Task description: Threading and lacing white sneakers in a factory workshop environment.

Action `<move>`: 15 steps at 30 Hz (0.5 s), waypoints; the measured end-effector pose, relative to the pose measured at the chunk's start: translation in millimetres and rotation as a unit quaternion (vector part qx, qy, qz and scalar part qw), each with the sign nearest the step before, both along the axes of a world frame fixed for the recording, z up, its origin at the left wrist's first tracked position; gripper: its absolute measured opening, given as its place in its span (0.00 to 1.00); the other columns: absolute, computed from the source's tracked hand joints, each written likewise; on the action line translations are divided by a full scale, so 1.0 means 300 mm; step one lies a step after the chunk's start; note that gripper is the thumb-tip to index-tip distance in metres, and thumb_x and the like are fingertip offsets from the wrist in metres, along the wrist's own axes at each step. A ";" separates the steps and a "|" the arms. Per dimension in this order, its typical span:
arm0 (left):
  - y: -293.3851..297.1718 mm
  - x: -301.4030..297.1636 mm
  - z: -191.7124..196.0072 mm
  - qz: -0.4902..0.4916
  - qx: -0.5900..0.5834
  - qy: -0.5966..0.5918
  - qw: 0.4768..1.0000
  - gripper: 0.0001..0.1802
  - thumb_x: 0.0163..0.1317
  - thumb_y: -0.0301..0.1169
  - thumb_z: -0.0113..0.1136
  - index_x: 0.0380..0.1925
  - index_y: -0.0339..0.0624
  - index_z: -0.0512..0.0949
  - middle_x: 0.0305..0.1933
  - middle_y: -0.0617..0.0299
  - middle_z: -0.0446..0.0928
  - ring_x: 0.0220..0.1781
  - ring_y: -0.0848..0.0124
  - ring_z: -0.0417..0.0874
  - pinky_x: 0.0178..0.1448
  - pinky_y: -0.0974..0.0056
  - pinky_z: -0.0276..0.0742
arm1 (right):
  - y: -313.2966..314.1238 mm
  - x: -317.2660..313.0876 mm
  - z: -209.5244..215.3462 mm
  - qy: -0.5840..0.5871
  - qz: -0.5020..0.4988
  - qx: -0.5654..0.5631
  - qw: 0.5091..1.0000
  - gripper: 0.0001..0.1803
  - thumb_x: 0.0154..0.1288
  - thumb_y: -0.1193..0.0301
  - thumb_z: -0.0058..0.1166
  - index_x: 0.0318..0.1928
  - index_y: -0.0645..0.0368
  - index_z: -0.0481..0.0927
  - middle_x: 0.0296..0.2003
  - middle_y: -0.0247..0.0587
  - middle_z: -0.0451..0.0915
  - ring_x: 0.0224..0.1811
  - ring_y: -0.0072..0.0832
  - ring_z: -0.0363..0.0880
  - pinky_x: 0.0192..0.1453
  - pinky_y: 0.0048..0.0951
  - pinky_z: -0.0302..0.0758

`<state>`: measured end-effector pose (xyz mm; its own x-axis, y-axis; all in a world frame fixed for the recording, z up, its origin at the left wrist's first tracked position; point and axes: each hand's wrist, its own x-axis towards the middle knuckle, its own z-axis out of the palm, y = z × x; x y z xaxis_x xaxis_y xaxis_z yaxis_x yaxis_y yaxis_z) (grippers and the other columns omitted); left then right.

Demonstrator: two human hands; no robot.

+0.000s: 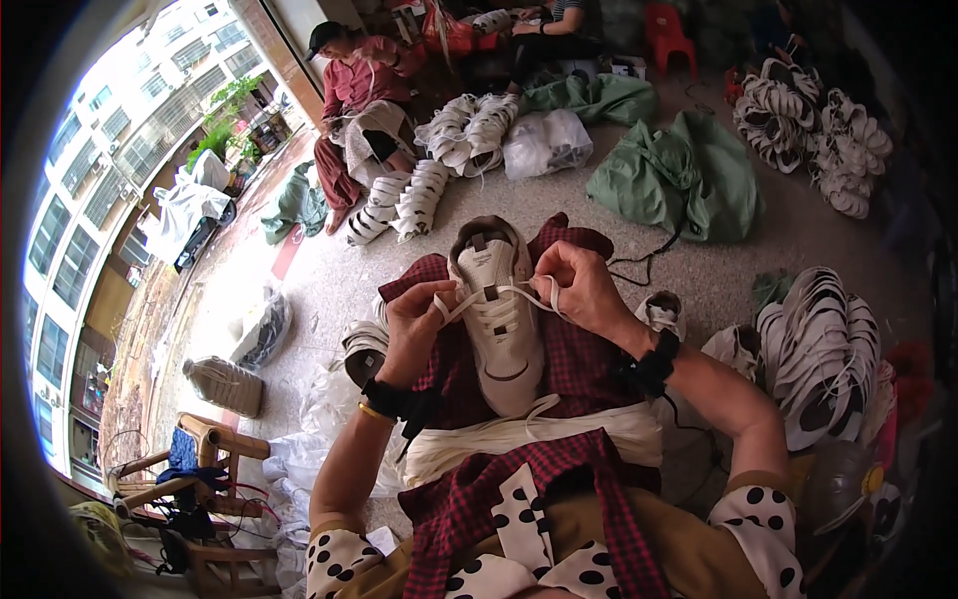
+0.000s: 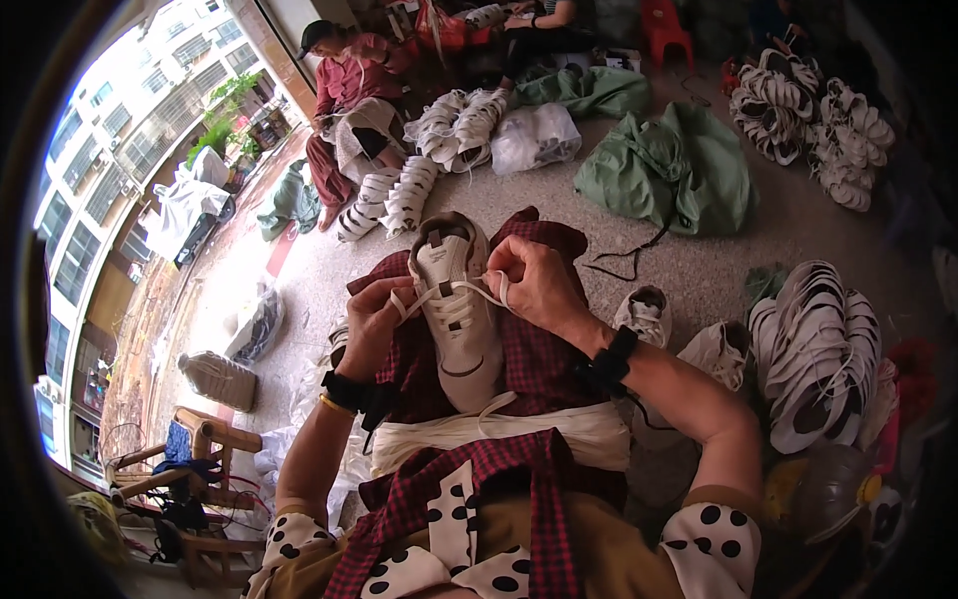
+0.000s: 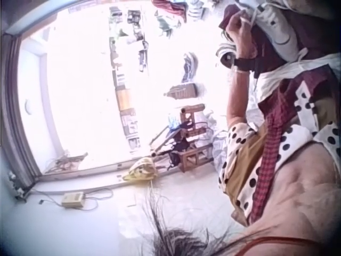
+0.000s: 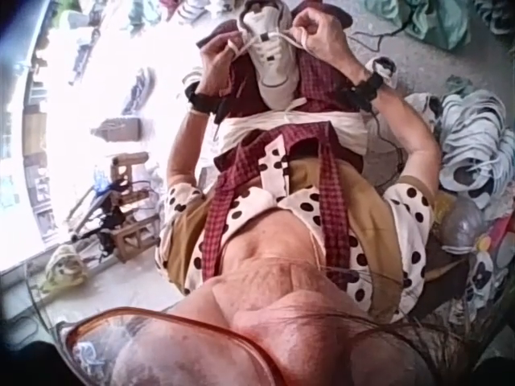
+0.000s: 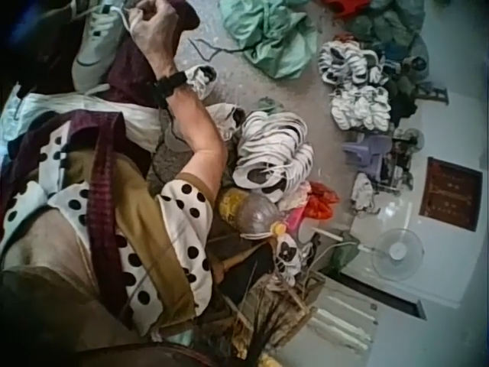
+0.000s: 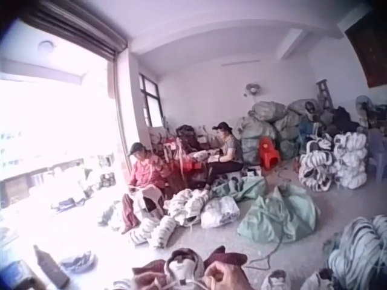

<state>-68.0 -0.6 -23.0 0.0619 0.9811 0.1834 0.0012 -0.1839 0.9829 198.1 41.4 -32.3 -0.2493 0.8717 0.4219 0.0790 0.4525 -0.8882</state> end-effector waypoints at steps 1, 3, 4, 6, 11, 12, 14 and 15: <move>-0.002 -0.001 0.000 0.000 0.003 -0.002 1.000 0.16 0.70 0.33 0.61 0.51 0.32 0.80 0.41 0.63 0.83 0.40 0.77 0.82 0.49 0.70 0.80 | 0.000 -0.003 0.004 0.001 -0.002 -0.006 1.000 0.08 0.59 0.75 0.65 0.36 0.64 0.79 0.29 0.38 0.84 0.31 0.22 0.85 0.35 0.25 0.80; -0.002 -0.009 -0.013 0.000 0.010 0.003 1.000 0.16 0.70 0.33 0.60 0.51 0.32 0.80 0.41 0.63 0.83 0.40 0.77 0.82 0.47 0.70 0.80 | 0.004 -0.009 -0.003 -0.005 -0.017 0.002 1.000 0.08 0.59 0.75 0.65 0.36 0.64 0.79 0.29 0.38 0.84 0.30 0.22 0.85 0.35 0.25 0.80; -0.004 -0.011 -0.019 0.000 0.018 0.007 1.000 0.16 0.70 0.33 0.60 0.52 0.32 0.80 0.41 0.64 0.83 0.39 0.77 0.82 0.46 0.71 0.80 | 0.006 -0.012 -0.007 -0.012 -0.033 0.010 0.999 0.07 0.59 0.76 0.64 0.35 0.64 0.79 0.28 0.38 0.83 0.30 0.21 0.84 0.34 0.26 0.80; -0.011 -0.010 -0.023 0.002 0.023 0.003 1.000 0.16 0.70 0.33 0.60 0.51 0.33 0.80 0.40 0.64 0.83 0.39 0.78 0.82 0.45 0.71 0.80 | 0.012 -0.021 -0.007 -0.014 -0.023 0.015 1.000 0.07 0.60 0.75 0.64 0.35 0.64 0.78 0.28 0.35 0.82 0.30 0.18 0.82 0.34 0.24 0.79; -0.026 0.001 -0.010 0.034 0.014 -0.006 0.999 0.17 0.69 0.34 0.63 0.51 0.32 0.81 0.38 0.65 0.82 0.37 0.79 0.81 0.42 0.72 0.80 | 0.030 -0.039 0.047 -0.083 0.004 0.047 0.995 0.08 0.59 0.76 0.64 0.36 0.64 0.79 0.28 0.34 0.82 0.30 0.16 0.81 0.34 0.22 0.78; -0.035 0.003 0.004 0.051 0.008 0.028 0.998 0.17 0.68 0.35 0.64 0.50 0.34 0.82 0.38 0.65 0.82 0.37 0.80 0.80 0.40 0.73 0.79 | 0.047 -0.044 0.058 -0.102 0.029 0.050 0.993 0.08 0.59 0.76 0.64 0.36 0.64 0.79 0.28 0.34 0.83 0.30 0.16 0.81 0.35 0.23 0.78; -0.034 0.023 0.010 0.078 0.019 0.056 0.995 0.16 0.64 0.36 0.66 0.46 0.37 0.85 0.36 0.67 0.82 0.33 0.82 0.78 0.32 0.74 0.75 | 0.095 -0.023 0.050 -0.138 0.064 0.072 0.986 0.10 0.58 0.75 0.65 0.39 0.65 0.81 0.27 0.34 0.83 0.30 0.18 0.82 0.36 0.23 0.78; -0.032 0.012 0.005 0.091 0.013 0.075 0.993 0.15 0.64 0.35 0.66 0.45 0.37 0.85 0.34 0.68 0.82 0.31 0.83 0.78 0.31 0.74 0.74 | 0.086 -0.022 0.083 -0.143 0.063 0.039 0.987 0.10 0.57 0.76 0.64 0.40 0.64 0.81 0.27 0.36 0.84 0.30 0.20 0.83 0.36 0.25 0.79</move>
